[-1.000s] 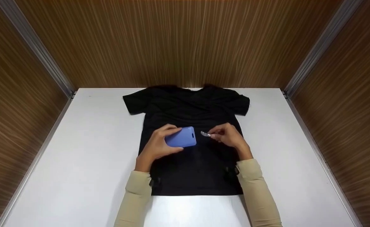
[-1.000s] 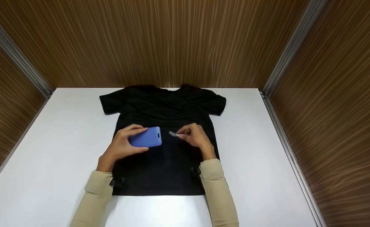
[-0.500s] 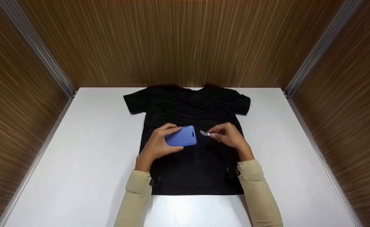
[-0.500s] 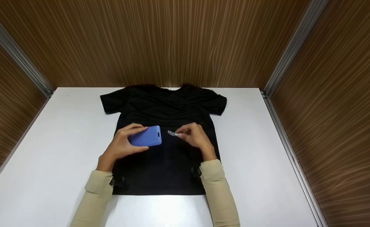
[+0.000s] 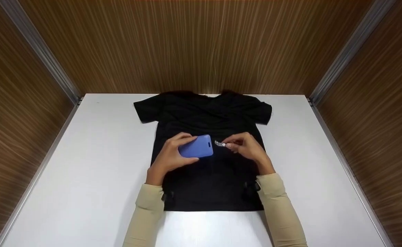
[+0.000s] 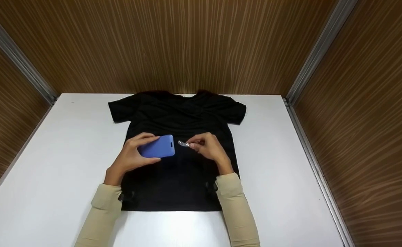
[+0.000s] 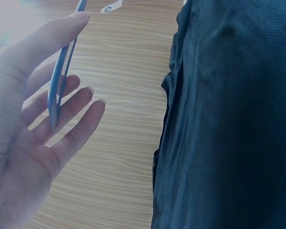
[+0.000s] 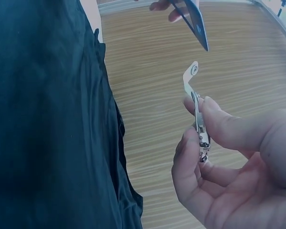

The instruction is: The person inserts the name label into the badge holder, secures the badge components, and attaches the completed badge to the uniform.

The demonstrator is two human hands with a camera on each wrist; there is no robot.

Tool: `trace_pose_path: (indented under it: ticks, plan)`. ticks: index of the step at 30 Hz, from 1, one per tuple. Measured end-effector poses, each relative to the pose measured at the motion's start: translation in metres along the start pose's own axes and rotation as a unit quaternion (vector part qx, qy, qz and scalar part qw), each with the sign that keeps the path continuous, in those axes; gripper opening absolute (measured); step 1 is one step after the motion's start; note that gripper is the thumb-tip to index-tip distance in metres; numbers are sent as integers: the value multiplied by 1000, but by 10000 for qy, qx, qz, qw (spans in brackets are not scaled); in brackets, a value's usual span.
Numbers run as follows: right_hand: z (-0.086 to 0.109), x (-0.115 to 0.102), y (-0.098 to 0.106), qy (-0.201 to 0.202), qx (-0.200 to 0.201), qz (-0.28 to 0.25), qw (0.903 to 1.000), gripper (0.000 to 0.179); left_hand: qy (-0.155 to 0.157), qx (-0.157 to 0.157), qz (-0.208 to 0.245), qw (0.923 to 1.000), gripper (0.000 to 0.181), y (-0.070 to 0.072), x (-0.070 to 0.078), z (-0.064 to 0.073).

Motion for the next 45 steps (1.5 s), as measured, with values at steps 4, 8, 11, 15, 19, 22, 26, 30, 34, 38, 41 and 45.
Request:
trace_pose_path:
  ticks: [4, 8, 11, 15, 19, 22, 26, 30, 34, 38, 41, 45]
  plan:
    - [-4, 8, -5, 144, -8, -40, 9999, 13, -62, 32, -29, 10000, 68, 1, 0, 0]
    - [-11, 25, -10, 198, -67, -7, 9998, 14, -80, 50, -34, 9999, 68, 1, 1, 0]
    - [-13, 31, -13, 205, -127, -61, 9997, 14, -77, 52, -26, 10000, 68, 1, 2, 0]
    - [-14, 32, -14, 314, -190, -206, 9991, 15, -77, 61, -20, 9999, 68, 1, 1, 0]
    - [-13, 31, -13, 440, -193, -394, 9981, 15, -34, 52, 15, 10000, 67, 0, 1, 0]
    - [-12, 31, -12, 523, -232, -558, 9968, 16, 10, 18, 64, 10000, 68, 0, 2, 0]
    - [-13, 29, -13, 576, -273, -687, 9956, 16, 30, -67, 138, 9999, 67, -1, 2, -1]
    - [-13, 27, -14, 505, -217, -692, 9961, 15, -23, -134, 150, 9998, 66, -2, 2, -1]
    - [-13, 25, -15, 393, -139, -694, 9967, 13, -56, -164, 122, 9998, 66, -3, 0, -1]
    - [-13, 21, -16, 346, -90, -725, 9967, 13, 8, -188, 123, 9997, 68, -4, -1, -1]
    - [-12, 18, -17, 361, -52, -728, 9967, 13, 79, -222, 111, 9997, 71, -6, -1, -1]
    - [-12, 14, -18, 367, -5, -761, 9964, 13, 212, -307, 40, 9993, 76, -9, -2, -2]
Point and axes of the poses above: each hand's wrist, its own z-axis away from the middle knuckle, its own y-axis out of the back of the hand, x = y × z, the point moved 1 cm from there along -z, towards the middle knuckle, and after that the axes turned 9 degrees about -x, right-handed, at the moved point
